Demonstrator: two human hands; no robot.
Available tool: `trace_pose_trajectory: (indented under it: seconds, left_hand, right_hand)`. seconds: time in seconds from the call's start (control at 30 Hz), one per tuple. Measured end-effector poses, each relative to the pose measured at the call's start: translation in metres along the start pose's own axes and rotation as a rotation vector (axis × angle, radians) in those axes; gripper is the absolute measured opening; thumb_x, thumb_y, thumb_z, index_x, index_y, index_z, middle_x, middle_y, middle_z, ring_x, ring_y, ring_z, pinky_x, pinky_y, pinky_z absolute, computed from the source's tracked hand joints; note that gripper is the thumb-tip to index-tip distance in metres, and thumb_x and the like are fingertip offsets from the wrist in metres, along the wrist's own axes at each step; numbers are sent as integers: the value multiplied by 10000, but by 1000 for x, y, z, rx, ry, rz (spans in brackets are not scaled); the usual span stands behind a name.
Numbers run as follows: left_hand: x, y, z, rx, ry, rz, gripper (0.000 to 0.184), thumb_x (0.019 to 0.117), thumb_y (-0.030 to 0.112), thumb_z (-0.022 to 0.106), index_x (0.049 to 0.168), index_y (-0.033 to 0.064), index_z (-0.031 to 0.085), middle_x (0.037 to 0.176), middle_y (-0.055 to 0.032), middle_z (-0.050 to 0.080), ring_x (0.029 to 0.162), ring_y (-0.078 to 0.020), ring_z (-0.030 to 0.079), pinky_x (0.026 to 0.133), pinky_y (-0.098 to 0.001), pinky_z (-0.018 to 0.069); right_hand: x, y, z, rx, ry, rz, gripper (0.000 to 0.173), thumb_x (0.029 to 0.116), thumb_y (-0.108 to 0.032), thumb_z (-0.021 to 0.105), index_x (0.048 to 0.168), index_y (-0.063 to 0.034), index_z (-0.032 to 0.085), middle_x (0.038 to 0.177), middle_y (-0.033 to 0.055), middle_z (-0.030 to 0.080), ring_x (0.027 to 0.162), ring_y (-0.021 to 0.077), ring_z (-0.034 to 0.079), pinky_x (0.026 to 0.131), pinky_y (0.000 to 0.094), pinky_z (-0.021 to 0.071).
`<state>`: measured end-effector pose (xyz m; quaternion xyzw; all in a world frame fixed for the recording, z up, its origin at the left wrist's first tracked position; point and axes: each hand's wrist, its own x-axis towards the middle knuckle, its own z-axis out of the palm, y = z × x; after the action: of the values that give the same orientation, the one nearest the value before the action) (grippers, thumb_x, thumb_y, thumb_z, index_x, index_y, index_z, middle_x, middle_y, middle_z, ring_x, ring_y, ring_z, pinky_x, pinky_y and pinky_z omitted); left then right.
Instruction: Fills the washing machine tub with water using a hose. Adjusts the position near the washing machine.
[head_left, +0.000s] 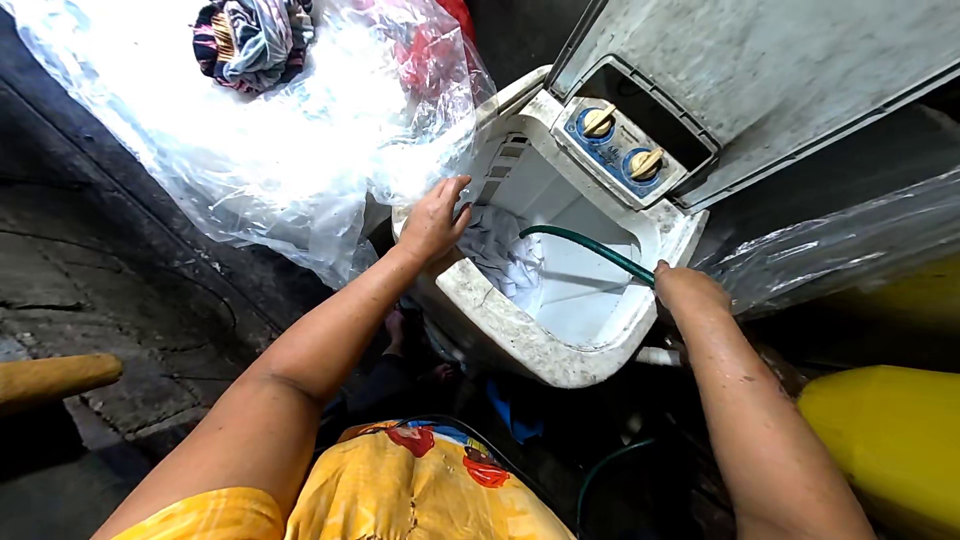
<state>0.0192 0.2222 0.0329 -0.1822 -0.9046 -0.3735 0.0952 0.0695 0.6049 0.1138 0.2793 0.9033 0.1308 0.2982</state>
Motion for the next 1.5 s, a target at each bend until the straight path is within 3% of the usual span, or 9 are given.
trace_pose_trajectory:
  seconds: [0.3, 0.5, 1.03, 1.13, 1.23, 1.37, 1.5]
  left_hand:
    - [0, 2, -1, 2, 4, 5, 416, 1019, 183, 562, 1385, -13, 541, 1256, -200, 660, 1075, -299, 697, 978, -435, 558]
    - [0, 1, 0, 9, 13, 13, 408, 1019, 191, 563, 1374, -9, 548, 1257, -195, 663, 1074, -295, 698, 974, -431, 559]
    - [0, 0, 1, -8, 6, -7, 408, 1022, 164, 553, 1392, -5, 532, 1272, -190, 656, 1093, -282, 692, 992, -422, 550]
    - [1, -2, -2, -95, 17, -53, 413, 1007, 86, 515, 1405, -22, 522, 1255, -189, 669, 1108, -270, 690, 1007, -418, 543]
    - [2, -4, -2, -150, 27, -78, 415, 1002, 68, 482, 1406, -18, 516, 1267, -183, 664, 1103, -252, 690, 998, -403, 548]
    - [1, -4, 0, -145, 39, -69, 413, 1000, 70, 479, 1401, -17, 520, 1252, -177, 670, 1090, -244, 694, 990, -395, 552]
    - [2, -6, 0, -137, 51, -57, 410, 999, 62, 485, 1399, -20, 523, 1249, -179, 674, 1086, -239, 699, 990, -386, 555]
  right_hand:
    - [5, 4, 2, -64, -34, -67, 396, 1056, -173, 505, 1404, 8, 558, 1326, 291, 627, 1261, 483, 589, 974, 689, 471]
    - [3, 4, 3, -42, -12, -54, 387, 1056, -180, 511, 1383, 19, 569, 1311, 289, 635, 1247, 476, 601, 967, 676, 483]
    - [4, 8, 3, 33, -13, -15, 469, 1109, -302, 368, 1312, 45, 611, 1322, 286, 633, 1263, 454, 598, 995, 663, 466]
    - [5, 10, 5, 11, -7, -52, 403, 1084, -220, 453, 1390, 19, 561, 1315, 302, 628, 1250, 485, 596, 977, 683, 469]
    - [9, 11, 8, -33, -5, -97, 477, 1043, -139, 536, 1501, -31, 458, 1309, 312, 624, 1236, 511, 595, 949, 696, 483]
    - [11, 13, 9, -33, -14, -98, 476, 1035, -128, 552, 1490, -21, 469, 1314, 301, 626, 1243, 508, 590, 953, 695, 483]
    - [18, 16, 9, 29, -25, -86, 415, 1087, -223, 464, 1390, 45, 555, 1314, 323, 620, 1253, 505, 585, 979, 709, 453]
